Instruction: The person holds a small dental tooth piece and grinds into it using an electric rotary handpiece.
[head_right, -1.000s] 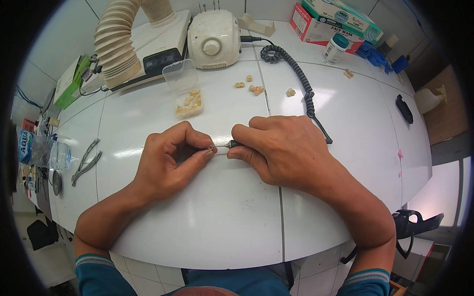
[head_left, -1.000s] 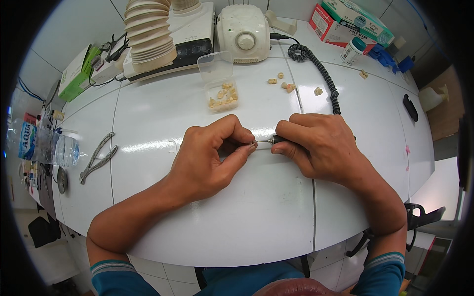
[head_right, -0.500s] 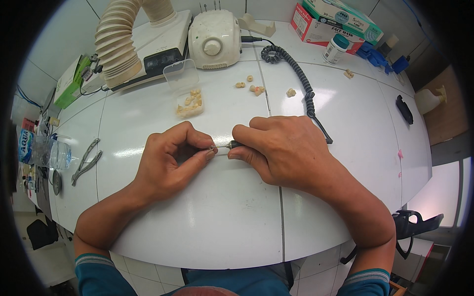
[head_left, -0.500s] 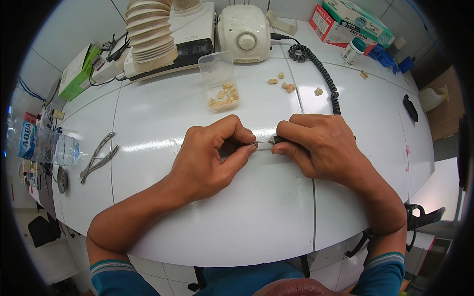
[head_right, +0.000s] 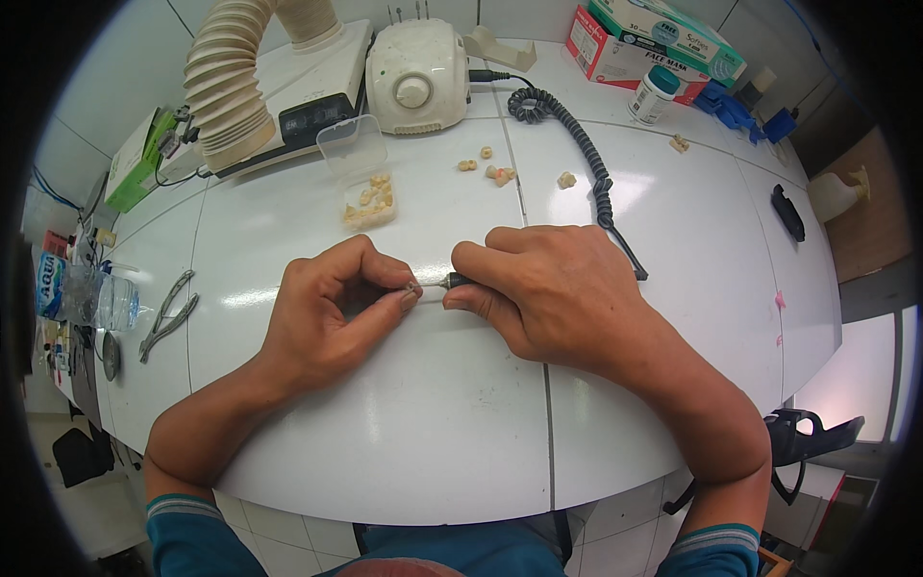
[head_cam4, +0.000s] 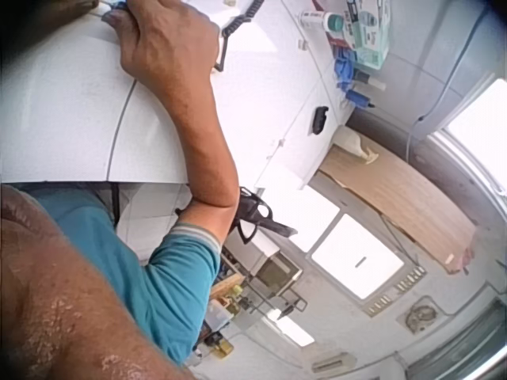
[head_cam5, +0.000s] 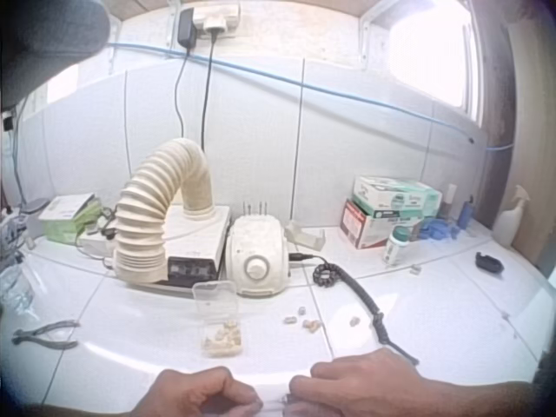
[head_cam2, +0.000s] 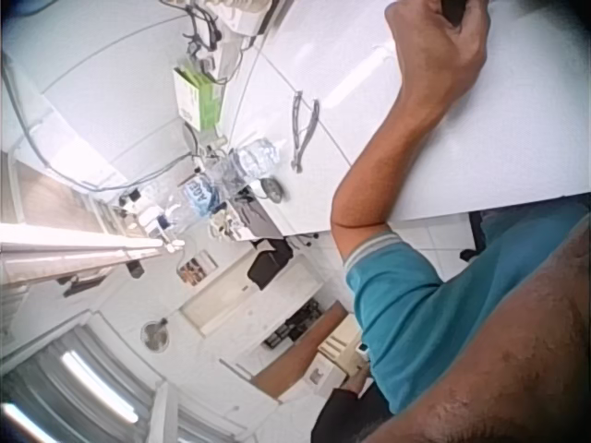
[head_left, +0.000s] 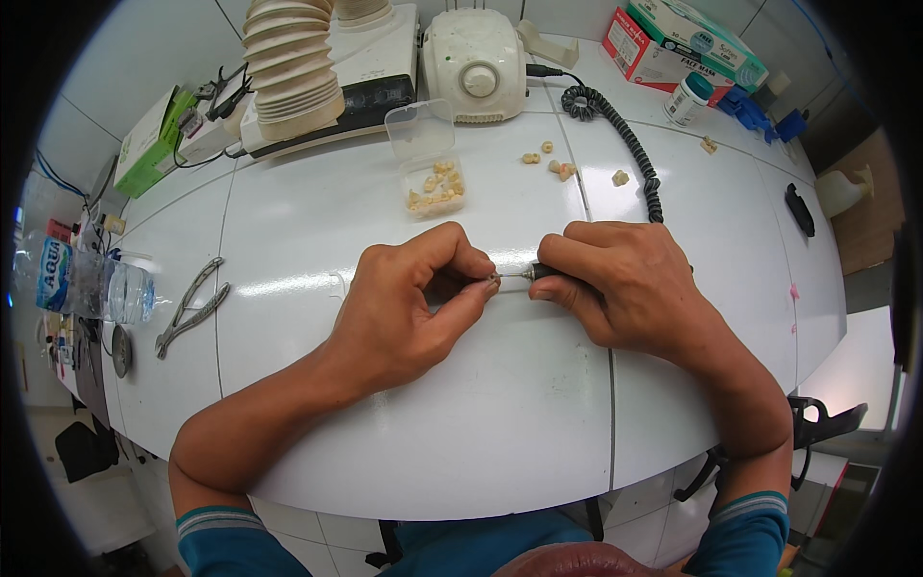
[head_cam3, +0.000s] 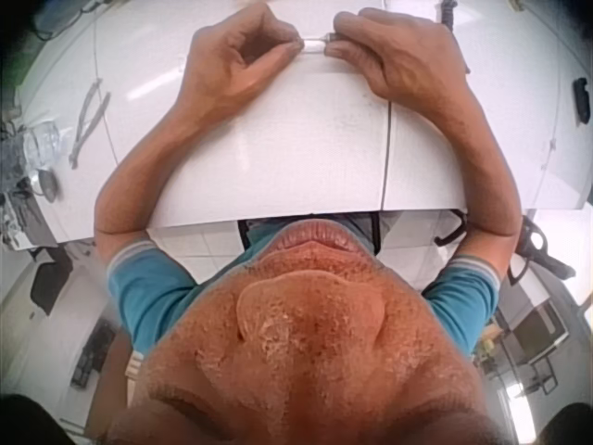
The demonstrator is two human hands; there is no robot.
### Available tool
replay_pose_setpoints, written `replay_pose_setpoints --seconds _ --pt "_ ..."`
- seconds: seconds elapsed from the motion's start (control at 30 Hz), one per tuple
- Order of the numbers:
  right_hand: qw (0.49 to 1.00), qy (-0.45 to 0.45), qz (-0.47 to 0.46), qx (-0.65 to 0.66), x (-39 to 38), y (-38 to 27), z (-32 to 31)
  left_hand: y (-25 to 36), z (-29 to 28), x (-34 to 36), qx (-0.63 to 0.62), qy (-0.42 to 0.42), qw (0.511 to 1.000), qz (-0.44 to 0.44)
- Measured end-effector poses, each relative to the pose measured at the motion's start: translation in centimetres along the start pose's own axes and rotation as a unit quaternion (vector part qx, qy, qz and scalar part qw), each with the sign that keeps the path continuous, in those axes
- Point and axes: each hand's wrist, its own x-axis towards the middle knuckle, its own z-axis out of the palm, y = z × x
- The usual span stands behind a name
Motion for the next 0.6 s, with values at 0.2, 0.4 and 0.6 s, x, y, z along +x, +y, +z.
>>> replay_pose_setpoints --seconds 0.2,0.4,0.6 --pt "1.0 0.001 0.0 0.0 -0.07 0.0 0.01 0.03 0.05 0.0 -0.004 0.001 1.0 -0.005" --pt "1.0 0.0 -0.001 0.001 -0.04 0.01 0.02 -0.03 0.02 -0.01 -0.005 0.0 1.0 -0.004" --pt "1.0 0.0 0.002 0.001 -0.03 -0.04 -0.04 -0.03 0.01 0.01 -0.001 0.001 1.0 0.001"
